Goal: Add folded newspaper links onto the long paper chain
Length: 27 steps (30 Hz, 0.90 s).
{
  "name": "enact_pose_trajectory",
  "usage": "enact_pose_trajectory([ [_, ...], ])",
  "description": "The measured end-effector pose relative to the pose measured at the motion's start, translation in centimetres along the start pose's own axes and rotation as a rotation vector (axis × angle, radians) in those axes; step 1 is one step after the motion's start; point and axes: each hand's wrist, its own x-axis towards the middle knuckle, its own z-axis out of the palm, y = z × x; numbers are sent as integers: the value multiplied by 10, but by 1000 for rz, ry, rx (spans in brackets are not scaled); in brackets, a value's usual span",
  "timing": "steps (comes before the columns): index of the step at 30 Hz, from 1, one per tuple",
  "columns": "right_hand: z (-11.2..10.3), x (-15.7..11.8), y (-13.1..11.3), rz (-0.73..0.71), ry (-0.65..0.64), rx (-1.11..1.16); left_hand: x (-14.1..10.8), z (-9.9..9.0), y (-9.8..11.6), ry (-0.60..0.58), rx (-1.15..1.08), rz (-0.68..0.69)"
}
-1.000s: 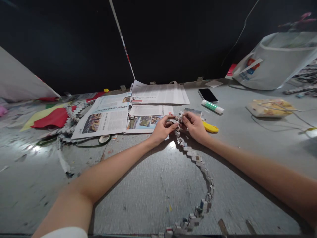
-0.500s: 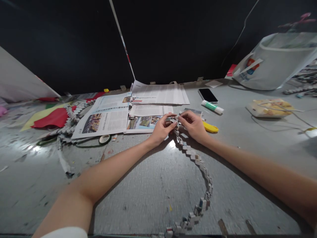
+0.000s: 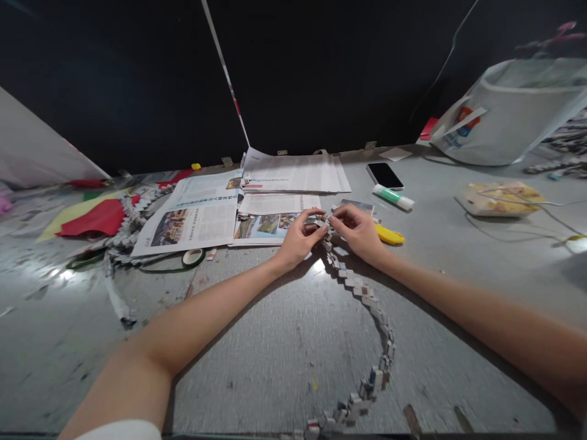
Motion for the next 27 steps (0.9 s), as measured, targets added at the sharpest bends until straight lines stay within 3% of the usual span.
enact_pose_trajectory([
  [7,-1,1,0,57,-8,7,-1,1,-3,-28,45,14],
  [27,-1,1,-1,24,-17,-31,0,1,-3,-19,61,43],
])
